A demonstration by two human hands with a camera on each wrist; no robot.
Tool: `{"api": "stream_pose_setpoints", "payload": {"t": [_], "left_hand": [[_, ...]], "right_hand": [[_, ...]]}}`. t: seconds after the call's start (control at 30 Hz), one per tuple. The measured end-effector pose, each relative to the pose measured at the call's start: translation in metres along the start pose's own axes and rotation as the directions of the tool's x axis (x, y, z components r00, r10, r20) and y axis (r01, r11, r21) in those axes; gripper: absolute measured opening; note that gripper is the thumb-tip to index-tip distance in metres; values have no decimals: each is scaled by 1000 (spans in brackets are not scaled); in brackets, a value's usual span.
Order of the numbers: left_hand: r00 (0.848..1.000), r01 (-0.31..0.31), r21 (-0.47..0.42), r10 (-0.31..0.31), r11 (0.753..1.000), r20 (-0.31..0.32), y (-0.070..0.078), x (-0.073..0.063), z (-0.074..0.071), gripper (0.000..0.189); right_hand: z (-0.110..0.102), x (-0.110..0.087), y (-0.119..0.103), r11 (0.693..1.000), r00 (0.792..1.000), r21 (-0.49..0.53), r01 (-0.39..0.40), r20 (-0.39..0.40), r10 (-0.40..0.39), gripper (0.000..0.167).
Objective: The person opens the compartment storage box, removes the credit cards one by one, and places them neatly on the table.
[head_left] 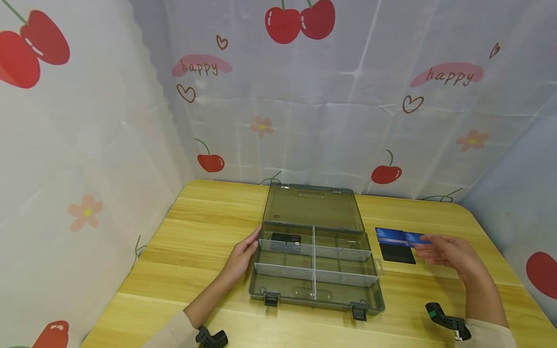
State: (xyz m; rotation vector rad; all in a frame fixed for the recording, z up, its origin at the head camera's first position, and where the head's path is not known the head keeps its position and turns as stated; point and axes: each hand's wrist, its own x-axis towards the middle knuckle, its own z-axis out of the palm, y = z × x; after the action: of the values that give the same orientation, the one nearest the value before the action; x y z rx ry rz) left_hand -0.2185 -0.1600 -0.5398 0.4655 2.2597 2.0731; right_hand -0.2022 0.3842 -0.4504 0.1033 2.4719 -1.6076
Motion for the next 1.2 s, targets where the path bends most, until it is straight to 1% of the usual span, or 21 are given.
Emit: {"api": "stream_pose_setpoints", "payload": {"t": [0.17,0.27,0.4,0.67,0.9,1.07,1.2], "left_hand": [[1000,3,1,-3,1000,-5,0,-1,0,47],[1000,6,4,-6,1000,-5,-1,-1,-1,48],[1000,6,8,-6,1000,-3,-1,-1,-1,48],[1000,18,0,-18,1000,-2,1,-2,0,48],[1000,22,-12,-22,1000,7,2,-1,-1,48],[1000,21,-12,-21,1000,8,2,-1,-1,48],[1000,20,-5,-20,1000,2,2,-1,0,48]], "right_hand": [[4,-2,-12,999,999,-33,34,-11,-34,65],[6,-5,-20,997,999,-63,53,-2,-53,66],[10,-9,-30,996,998,-68,62,7,-61,66],[18,-14,-48,994,997,-76,81,13,-80,62],[29,-19,-65,989,992,-87,123,14,-123,67],[37,-20,-73,988,991,-82,133,20,-132,67],[44,-19,-77,986,988,-71,151,23,-150,64]]}}
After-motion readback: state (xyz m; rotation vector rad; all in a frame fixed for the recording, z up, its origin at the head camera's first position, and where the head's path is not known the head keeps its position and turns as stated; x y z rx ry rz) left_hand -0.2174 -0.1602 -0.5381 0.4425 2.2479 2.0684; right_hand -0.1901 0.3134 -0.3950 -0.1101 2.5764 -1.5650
